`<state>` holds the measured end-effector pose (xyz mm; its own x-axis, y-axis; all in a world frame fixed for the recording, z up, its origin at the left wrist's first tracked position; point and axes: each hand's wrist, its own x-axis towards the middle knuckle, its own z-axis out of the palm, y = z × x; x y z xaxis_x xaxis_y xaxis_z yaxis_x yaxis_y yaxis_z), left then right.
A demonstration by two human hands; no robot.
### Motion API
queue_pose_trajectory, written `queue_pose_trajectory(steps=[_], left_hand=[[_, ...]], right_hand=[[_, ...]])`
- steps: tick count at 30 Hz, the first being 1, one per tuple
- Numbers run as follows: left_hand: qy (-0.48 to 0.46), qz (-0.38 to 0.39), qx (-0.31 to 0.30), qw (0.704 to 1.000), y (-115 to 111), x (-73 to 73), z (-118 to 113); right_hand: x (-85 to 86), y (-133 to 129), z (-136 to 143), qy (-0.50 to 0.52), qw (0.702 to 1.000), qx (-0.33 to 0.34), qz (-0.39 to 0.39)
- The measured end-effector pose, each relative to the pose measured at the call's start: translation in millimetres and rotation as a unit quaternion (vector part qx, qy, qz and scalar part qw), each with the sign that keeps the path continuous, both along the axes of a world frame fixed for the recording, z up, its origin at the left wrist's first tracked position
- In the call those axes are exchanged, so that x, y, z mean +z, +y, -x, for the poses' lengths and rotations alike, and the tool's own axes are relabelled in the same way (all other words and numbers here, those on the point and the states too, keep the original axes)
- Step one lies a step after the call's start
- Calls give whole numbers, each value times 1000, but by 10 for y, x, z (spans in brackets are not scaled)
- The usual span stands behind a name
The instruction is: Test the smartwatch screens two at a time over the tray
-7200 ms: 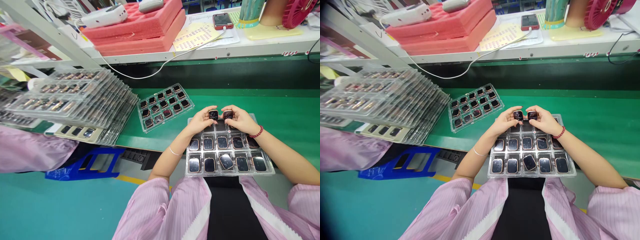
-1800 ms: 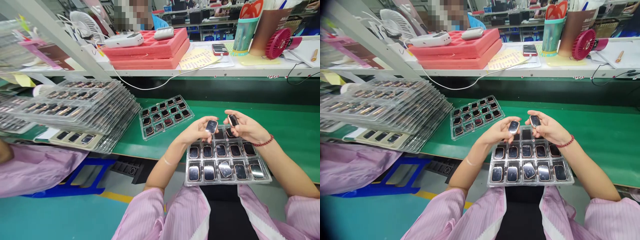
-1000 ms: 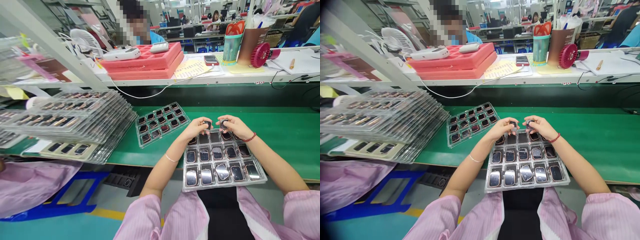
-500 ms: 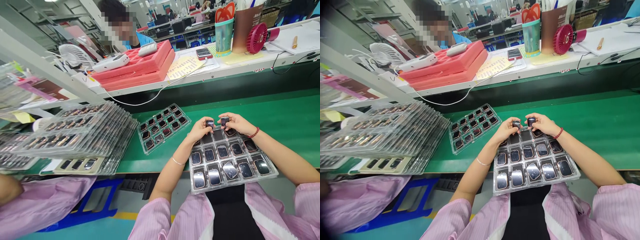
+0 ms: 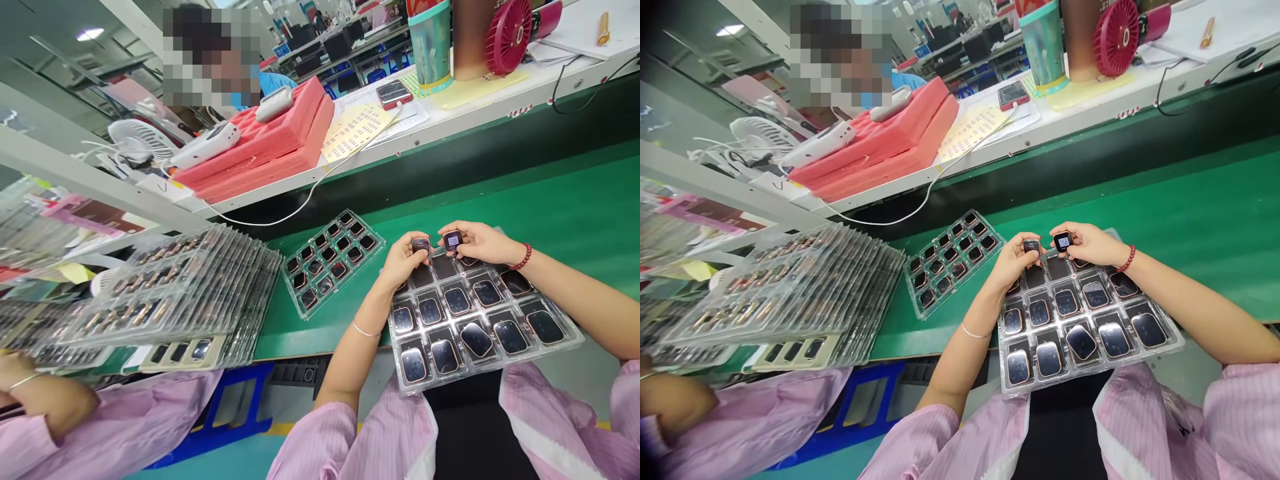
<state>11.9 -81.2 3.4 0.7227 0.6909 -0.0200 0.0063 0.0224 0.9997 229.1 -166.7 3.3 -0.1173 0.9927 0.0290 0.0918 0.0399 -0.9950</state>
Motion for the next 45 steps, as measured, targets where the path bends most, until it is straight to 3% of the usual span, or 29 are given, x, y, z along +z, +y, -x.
queue_pose_trajectory(steps=[18,31,45], left_hand=[[-10,-11,-2,1000,20,-15,11],[-60,91,-9,994,120,-60,94],[-40,49,-33,997,70,-23,91]], right_hand=[[-65,47,-59,11,1000,7,5],[-78,85,-92,86,994,29,67],[20,35,-128,-5,997,19,73]])
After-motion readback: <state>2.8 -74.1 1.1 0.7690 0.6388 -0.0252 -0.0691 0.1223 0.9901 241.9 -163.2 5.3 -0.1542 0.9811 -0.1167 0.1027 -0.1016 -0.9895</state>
